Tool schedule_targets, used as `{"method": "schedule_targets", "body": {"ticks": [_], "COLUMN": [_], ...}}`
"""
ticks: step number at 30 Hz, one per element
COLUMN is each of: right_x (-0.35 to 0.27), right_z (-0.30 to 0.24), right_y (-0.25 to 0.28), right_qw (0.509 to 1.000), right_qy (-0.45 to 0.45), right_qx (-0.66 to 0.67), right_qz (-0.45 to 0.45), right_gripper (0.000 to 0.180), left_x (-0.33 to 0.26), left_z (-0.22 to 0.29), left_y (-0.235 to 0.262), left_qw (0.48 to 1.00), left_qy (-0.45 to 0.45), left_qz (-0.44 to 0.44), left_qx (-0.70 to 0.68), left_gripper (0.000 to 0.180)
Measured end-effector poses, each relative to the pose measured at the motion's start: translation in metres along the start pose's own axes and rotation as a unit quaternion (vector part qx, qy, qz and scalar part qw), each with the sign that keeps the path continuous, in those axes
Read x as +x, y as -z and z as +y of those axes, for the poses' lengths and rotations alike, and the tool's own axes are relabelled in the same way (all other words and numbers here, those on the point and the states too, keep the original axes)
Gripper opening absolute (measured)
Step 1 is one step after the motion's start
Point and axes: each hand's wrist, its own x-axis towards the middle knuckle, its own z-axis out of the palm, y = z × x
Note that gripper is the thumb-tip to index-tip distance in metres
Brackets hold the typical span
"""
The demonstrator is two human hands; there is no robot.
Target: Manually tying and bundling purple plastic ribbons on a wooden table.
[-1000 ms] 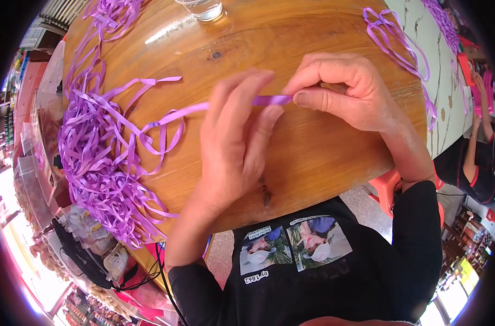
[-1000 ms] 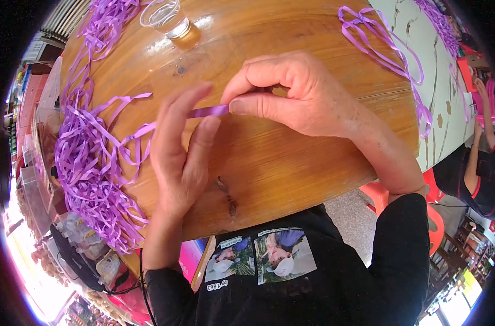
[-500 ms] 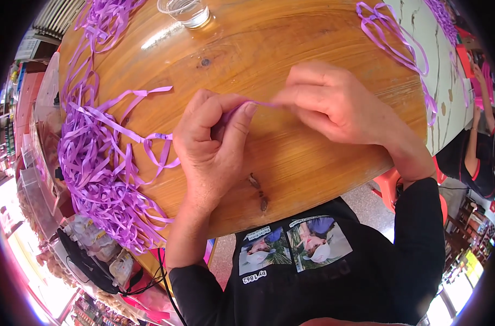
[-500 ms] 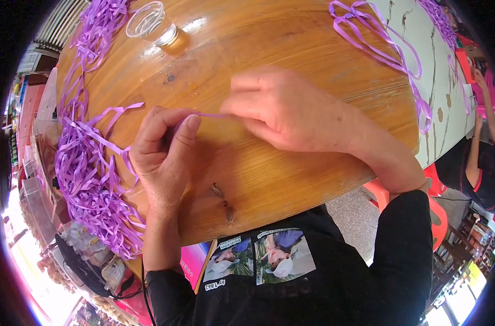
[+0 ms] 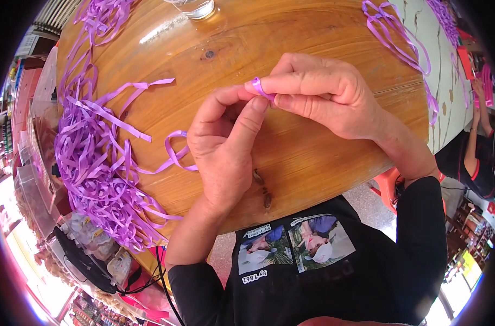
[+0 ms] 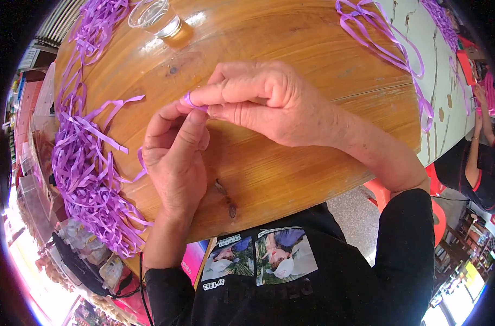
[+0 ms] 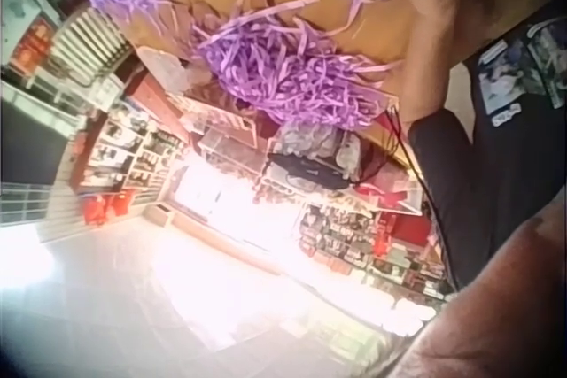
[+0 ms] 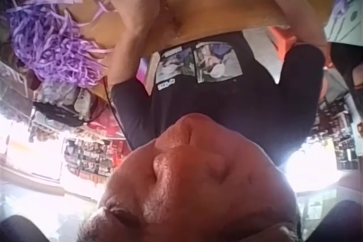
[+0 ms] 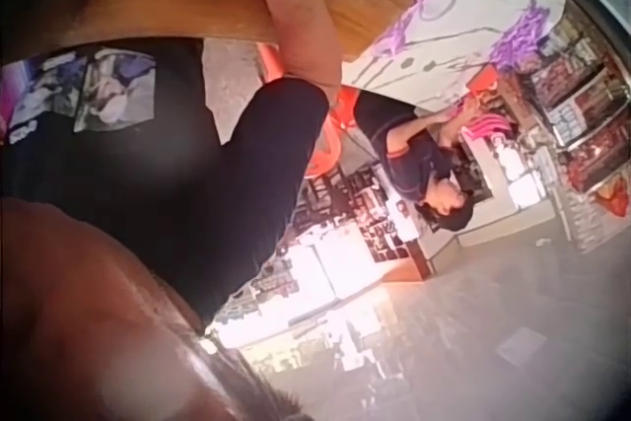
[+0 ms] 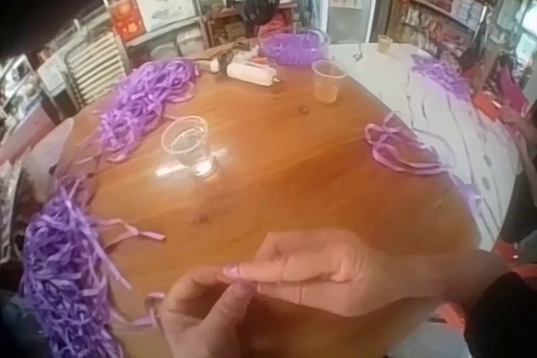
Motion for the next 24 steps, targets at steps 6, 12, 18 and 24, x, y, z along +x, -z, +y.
{"method": "schedule_targets", "body": {"ticks": [6, 12, 18, 24], "right_x": [-0.002, -0.005, -0.007, -0.007], "right_z": [0.0, -0.003, -0.009, -0.003], "right_y": [-0.005, -0.009, -0.007, 0.0], "right_qw": [0.981, 0.956, 0.963, 0.99], "right_qy": [0.07, 0.086, 0.041, -0.064], "right_qx": [-0.176, -0.274, -0.255, -0.124], "right_qz": [0.04, 0.061, 0.075, 0.033], "right_gripper": [0.031, 0.024, 0.025, 0.03], "left_x": [-0.006, -0.002, 0.003, 0.002], "left_z": [-0.007, -0.008, -0.009, -0.005], "left_y": [-0.004, 0.001, 0.003, 0.001], "left_qw": [0.992, 0.969, 0.976, 0.994], "left_qy": [-0.084, -0.101, -0.099, -0.055], "left_qz": [0.01, 0.007, -0.024, -0.038], "left_qx": [0.092, 0.224, 0.194, 0.091], "left_gripper": [0.016, 0.012, 0.009, 0.007]}}
